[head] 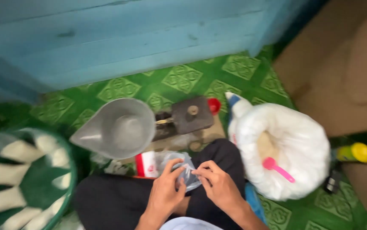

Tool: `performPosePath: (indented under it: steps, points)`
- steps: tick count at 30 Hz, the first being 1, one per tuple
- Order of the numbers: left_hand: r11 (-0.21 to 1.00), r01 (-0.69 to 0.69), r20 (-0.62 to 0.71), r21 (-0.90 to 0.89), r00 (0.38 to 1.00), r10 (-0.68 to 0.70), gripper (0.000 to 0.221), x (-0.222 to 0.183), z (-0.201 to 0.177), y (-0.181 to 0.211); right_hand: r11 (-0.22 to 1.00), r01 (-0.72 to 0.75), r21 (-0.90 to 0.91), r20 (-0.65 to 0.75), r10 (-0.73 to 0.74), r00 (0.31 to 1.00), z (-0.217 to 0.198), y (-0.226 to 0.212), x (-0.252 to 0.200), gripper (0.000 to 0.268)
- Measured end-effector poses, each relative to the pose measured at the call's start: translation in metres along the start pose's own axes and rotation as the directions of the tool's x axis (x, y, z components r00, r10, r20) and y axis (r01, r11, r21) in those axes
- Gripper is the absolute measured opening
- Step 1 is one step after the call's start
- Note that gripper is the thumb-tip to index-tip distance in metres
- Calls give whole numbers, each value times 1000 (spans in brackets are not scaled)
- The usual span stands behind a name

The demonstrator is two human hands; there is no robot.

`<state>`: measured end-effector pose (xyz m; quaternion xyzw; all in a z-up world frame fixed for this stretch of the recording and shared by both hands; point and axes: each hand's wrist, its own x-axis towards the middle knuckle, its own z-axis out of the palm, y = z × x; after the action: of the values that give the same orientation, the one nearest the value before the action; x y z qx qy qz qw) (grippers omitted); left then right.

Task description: Scooping powder from a large sack into small plastic bags and placing them in a green bin.

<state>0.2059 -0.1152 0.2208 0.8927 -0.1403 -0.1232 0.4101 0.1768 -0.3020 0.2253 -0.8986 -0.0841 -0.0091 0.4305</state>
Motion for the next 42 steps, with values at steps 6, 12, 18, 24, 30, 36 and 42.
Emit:
performPosePath:
  steps: [6,12,18,24,30,36,42]
  points:
    - [999,-23,145,-49,989,29,40,25,27,30,981,-142,132,10,142,990,-43,29,-21,22]
    - [997,12,359,-72,933,15,45,39,63,61,897,-407,173,-23,416,909,-96,103,-52,20]
    - [958,-246,376,-148,882,285,21,32,127,64,626,-643,-442,-375,522,766,-130,220,-95,44]
    - [993,-17,511,-119,856,76,14,37,200,66,532,-806,-260,-717,453,531,-165,259,-94,84]
    - [854,504,669,129,591,-450,63,71,261,65,399,-915,60,-546,781,305,-179,292,-92,98]
    - [579,814,640,-40,466,-611,118,86,342,37,472,-881,19,-600,711,368,-183,301,-100,41]
    - [578,812,529,-85,528,-664,96,87,349,32,620,-781,75,-663,616,425,-192,263,-98,50]
